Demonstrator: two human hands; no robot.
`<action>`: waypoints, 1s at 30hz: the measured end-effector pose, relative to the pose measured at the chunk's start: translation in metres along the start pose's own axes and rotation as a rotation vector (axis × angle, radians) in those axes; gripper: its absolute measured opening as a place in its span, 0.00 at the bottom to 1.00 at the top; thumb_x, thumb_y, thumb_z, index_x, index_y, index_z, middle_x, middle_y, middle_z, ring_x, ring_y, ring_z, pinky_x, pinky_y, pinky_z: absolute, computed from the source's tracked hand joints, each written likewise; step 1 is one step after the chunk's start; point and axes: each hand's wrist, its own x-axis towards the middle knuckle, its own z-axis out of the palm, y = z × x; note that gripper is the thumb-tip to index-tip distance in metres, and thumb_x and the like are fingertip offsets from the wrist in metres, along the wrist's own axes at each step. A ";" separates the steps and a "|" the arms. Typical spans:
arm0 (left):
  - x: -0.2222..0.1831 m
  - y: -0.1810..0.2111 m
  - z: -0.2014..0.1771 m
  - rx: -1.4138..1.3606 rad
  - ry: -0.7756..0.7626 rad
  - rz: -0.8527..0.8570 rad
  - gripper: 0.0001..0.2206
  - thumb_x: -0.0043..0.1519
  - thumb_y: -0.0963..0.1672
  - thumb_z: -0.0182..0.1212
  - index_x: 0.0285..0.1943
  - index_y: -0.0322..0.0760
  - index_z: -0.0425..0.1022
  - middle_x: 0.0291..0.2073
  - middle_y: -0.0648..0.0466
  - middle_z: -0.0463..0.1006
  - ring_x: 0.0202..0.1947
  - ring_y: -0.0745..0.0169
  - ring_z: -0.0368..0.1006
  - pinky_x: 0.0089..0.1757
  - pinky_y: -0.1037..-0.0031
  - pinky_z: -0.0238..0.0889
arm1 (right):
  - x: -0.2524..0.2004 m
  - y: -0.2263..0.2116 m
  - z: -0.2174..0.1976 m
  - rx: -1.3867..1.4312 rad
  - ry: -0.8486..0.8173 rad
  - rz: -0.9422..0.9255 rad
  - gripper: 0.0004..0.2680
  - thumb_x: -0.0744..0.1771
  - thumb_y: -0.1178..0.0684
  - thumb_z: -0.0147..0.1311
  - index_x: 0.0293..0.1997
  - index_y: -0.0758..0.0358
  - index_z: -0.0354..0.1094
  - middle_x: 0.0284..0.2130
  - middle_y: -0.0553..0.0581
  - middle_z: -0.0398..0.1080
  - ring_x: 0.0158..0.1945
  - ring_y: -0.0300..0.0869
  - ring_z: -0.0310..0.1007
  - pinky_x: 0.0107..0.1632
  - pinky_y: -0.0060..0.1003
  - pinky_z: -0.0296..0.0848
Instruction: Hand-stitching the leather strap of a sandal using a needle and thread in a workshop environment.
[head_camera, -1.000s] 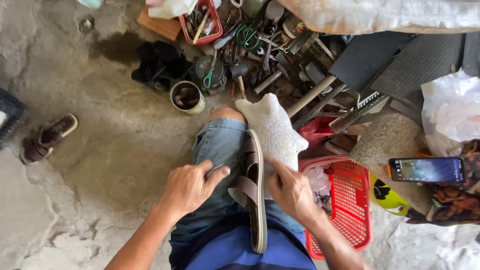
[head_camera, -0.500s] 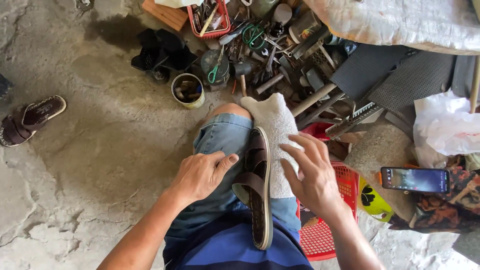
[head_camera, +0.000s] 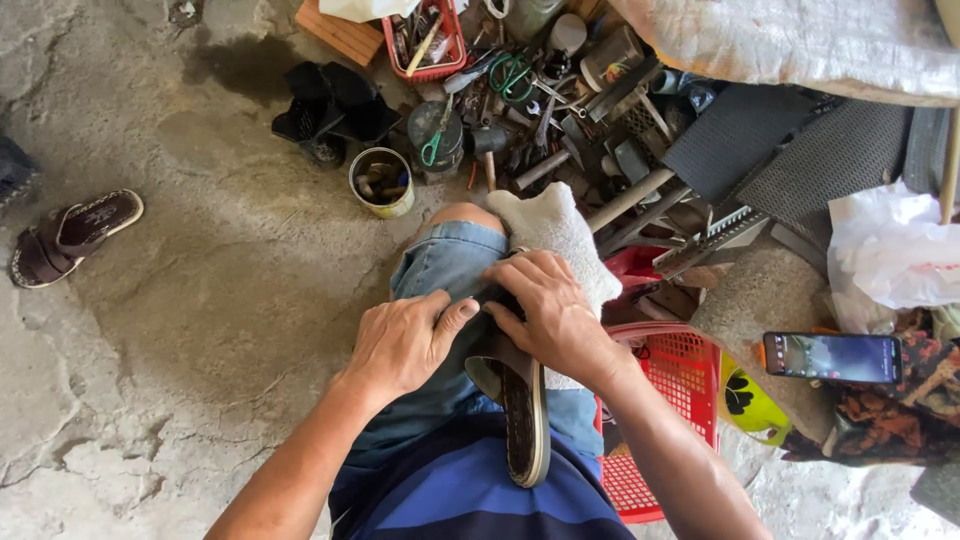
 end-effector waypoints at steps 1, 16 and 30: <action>0.001 0.000 0.001 0.001 -0.005 0.005 0.30 0.71 0.60 0.35 0.25 0.42 0.68 0.13 0.44 0.69 0.18 0.38 0.73 0.26 0.57 0.65 | 0.000 0.001 0.002 -0.001 0.003 0.006 0.11 0.65 0.51 0.60 0.52 0.54 0.71 0.42 0.52 0.75 0.54 0.50 0.72 0.58 0.47 0.68; 0.007 0.010 0.004 0.118 0.025 -0.037 0.30 0.70 0.61 0.36 0.25 0.44 0.68 0.16 0.48 0.71 0.22 0.44 0.76 0.30 0.58 0.69 | -0.001 -0.001 0.005 0.064 0.177 -0.034 0.02 0.69 0.54 0.56 0.42 0.53 0.74 0.43 0.51 0.77 0.52 0.46 0.76 0.60 0.43 0.68; 0.025 0.015 0.012 -0.536 0.160 -0.029 0.18 0.57 0.50 0.73 0.53 0.42 0.80 0.35 0.49 0.80 0.27 0.61 0.73 0.33 0.69 0.72 | -0.005 0.001 0.003 0.174 0.241 0.002 0.01 0.70 0.57 0.52 0.43 0.59 0.67 0.56 0.62 0.71 0.55 0.59 0.75 0.59 0.55 0.71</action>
